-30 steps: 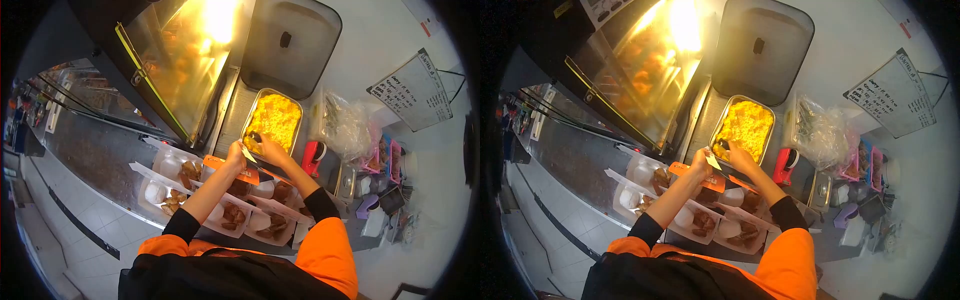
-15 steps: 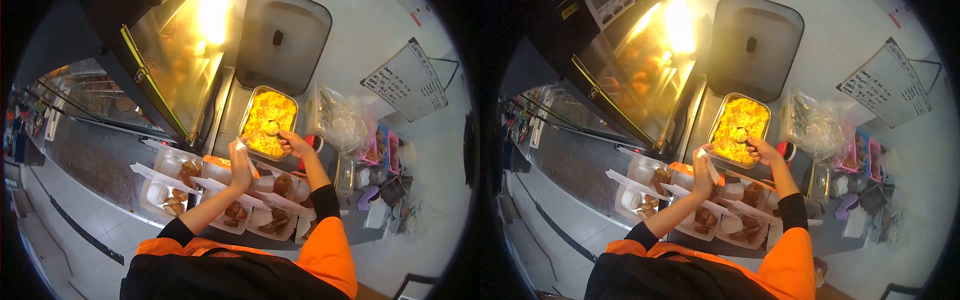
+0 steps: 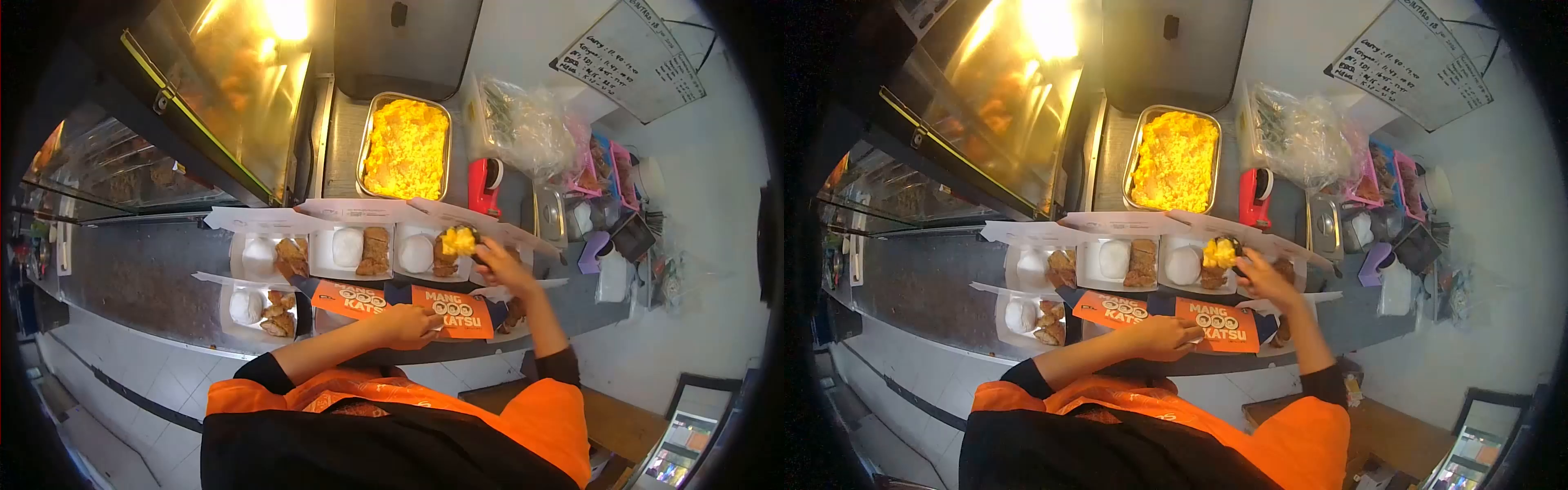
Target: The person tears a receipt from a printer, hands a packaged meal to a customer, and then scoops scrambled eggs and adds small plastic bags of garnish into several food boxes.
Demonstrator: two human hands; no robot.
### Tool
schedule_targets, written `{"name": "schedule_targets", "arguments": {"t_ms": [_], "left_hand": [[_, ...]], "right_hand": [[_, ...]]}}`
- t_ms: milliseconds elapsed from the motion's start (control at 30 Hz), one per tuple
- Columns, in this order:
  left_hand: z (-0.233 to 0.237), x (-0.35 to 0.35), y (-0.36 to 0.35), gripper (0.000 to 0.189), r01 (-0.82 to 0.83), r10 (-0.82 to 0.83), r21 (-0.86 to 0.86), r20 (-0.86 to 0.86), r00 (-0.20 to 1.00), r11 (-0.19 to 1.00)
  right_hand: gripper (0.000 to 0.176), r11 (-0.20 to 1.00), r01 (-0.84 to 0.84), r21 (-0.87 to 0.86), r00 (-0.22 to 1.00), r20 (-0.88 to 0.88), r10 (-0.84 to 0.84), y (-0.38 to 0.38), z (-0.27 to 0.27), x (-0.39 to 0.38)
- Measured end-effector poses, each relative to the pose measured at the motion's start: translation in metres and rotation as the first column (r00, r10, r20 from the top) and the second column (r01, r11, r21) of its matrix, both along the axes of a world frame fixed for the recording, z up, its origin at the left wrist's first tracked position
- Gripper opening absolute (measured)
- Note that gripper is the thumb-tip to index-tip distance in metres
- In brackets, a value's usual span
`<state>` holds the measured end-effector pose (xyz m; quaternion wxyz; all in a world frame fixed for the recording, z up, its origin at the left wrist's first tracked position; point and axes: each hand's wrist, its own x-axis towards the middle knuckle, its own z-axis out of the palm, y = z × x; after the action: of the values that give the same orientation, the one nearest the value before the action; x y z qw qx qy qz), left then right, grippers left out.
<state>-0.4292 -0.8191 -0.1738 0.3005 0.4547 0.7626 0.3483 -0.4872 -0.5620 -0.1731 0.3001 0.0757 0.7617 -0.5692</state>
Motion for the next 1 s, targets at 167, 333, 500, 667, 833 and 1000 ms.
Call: {"name": "schedule_targets", "arguments": {"t_ms": [167,333,500,667,833,1000], "left_hand": [[-0.005,0.004,-0.002,0.023,-0.024,0.028,0.117,-0.035,0.999,0.993],[0.068,-0.070,-0.008,0.027,-0.085,0.081,-0.089,-0.043,0.996,0.992],[0.061,-0.171,0.000,0.026,-0.552,0.678,0.486,-0.125,0.724,0.678],[0.018,-0.149,-0.009,0.024,-0.922,0.522,-0.118,0.847,0.100,0.368],[-0.018,-0.150,-0.006,0.025,-0.914,0.163,-0.311,0.919,-0.359,-0.262],[-0.056,-0.179,-0.011,0.027,-0.923,-0.163,-0.303,0.949,-0.270,-0.235]], "right_hand": [[0.054,0.568,0.067,0.821,0.824,-0.367,0.433,-0.049,-0.045,0.028],[0.055,0.760,0.240,0.604,0.699,-0.650,0.297,-0.039,-0.026,0.038],[0.047,0.925,0.280,-0.257,0.959,0.028,-0.282,-0.043,0.063,0.025],[0.041,0.983,-0.011,-0.181,0.968,-0.247,-0.034,-0.066,0.090,-0.081],[0.046,0.549,-0.167,0.819,0.582,-0.367,0.726,-0.130,-0.042,-0.192],[0.045,0.310,-0.060,0.949,0.520,-0.235,0.821,-0.181,-0.064,-0.185]]}}
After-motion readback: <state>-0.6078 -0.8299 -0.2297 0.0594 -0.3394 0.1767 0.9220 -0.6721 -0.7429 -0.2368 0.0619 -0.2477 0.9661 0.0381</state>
